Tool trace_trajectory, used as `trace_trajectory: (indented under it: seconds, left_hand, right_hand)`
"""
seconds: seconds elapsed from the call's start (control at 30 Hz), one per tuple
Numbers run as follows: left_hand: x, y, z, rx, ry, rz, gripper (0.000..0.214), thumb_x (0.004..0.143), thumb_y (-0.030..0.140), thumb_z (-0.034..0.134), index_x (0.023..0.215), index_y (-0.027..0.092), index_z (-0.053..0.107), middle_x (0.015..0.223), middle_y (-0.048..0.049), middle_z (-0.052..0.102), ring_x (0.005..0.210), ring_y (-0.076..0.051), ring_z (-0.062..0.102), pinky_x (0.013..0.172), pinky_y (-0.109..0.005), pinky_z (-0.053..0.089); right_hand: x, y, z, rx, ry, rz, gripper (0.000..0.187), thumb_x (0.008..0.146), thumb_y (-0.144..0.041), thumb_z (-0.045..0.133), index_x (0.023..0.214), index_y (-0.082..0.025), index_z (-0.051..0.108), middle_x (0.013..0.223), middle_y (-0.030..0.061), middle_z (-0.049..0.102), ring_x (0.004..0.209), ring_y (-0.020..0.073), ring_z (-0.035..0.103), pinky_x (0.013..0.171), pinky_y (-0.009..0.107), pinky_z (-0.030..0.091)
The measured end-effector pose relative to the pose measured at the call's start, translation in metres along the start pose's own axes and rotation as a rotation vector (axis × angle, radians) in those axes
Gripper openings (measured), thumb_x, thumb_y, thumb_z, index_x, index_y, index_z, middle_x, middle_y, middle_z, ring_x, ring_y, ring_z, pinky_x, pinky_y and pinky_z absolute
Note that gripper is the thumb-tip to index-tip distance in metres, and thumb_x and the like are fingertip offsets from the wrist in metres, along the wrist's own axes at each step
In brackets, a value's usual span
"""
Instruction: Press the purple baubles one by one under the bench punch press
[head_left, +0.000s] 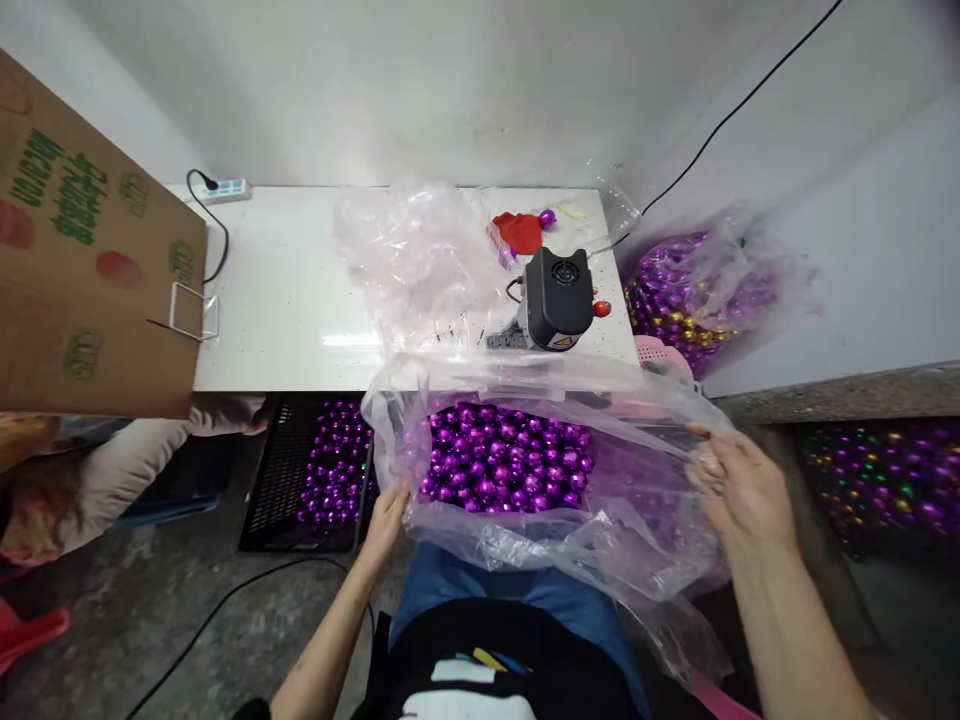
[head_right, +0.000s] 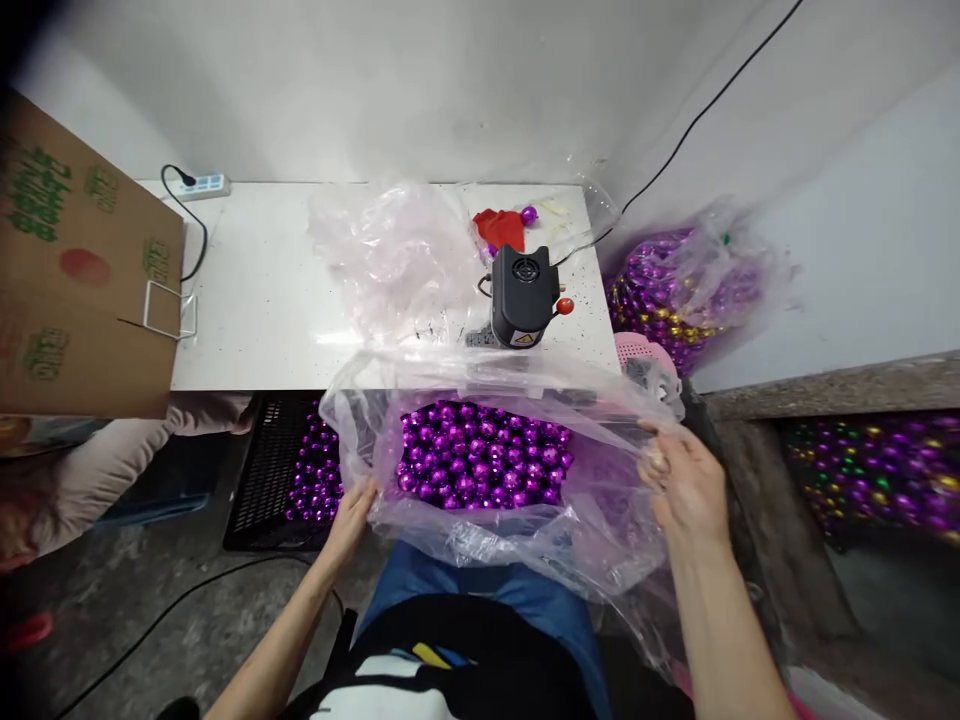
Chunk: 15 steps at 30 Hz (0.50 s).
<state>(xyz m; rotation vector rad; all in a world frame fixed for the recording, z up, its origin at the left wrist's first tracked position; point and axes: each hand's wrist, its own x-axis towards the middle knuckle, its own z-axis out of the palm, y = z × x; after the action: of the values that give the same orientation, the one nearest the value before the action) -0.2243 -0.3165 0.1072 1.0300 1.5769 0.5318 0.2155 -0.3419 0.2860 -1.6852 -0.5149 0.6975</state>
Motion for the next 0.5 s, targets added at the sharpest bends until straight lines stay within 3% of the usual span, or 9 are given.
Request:
trace_trajectory:
  seconds: [0.1,0.2,0.3,0.4,0.5]
  left_hand:
    - [-0.01,0.018,0.001,-0.008,-0.048,0.065,0.058,0.086,0.066,0.054,0.095,0.012,0.072,0.1,-0.011,0.075,0.097,-0.026,0.068,0.087,-0.034,0.055]
    - [-0.046,0.021,-0.003,0.009,0.032,0.088,0.055,0.088,0.064,0.054,0.091,0.012,0.072,0.09,-0.008,0.074,0.085,-0.022,0.067,0.076,-0.028,0.054]
    - [-0.078,0.011,0.006,0.077,0.205,0.087,0.055,0.088,0.063,0.052,0.089,0.013,0.073,0.083,-0.007,0.073,0.077,-0.022,0.066,0.068,-0.028,0.052]
    - [-0.092,0.004,0.023,0.212,0.336,0.108,0.052,0.085,0.061,0.052,0.083,0.014,0.073,0.077,-0.0082,0.073,0.073,-0.024,0.066,0.065,-0.029,0.05]
    - [-0.102,0.0,0.029,0.28,0.416,0.146,0.043,0.079,0.055,0.055,0.08,0.016,0.072,0.077,-0.0077,0.074,0.075,-0.024,0.066,0.067,-0.029,0.049]
  right_hand:
    - [-0.015,-0.033,-0.009,-0.006,-0.005,-0.005,0.028,0.073,-0.045,0.076,0.083,-0.02,0.069,0.044,-0.0085,0.025,0.04,0.0056,0.02,0.043,0.027,0.01]
    - [-0.016,-0.056,-0.024,0.005,-0.027,-0.05,0.026,0.076,-0.044,0.075,0.087,-0.021,0.07,0.045,-0.0081,0.022,0.042,0.0056,0.018,0.045,0.028,0.009]
    - [-0.007,-0.048,-0.035,0.02,-0.038,-0.085,0.029,0.074,-0.049,0.076,0.084,-0.023,0.068,0.045,-0.0077,0.026,0.043,0.0061,0.022,0.044,0.026,0.013]
    - [0.002,-0.031,-0.051,-0.014,-0.111,-0.029,0.039,0.069,-0.056,0.078,0.079,-0.02,0.067,0.046,-0.008,0.03,0.042,0.0051,0.024,0.042,0.024,0.015]
    - [-0.001,-0.03,-0.073,-0.047,-0.164,0.016,0.039,0.072,-0.054,0.077,0.082,-0.017,0.069,0.047,-0.0082,0.03,0.043,0.004,0.026,0.042,0.022,0.016]
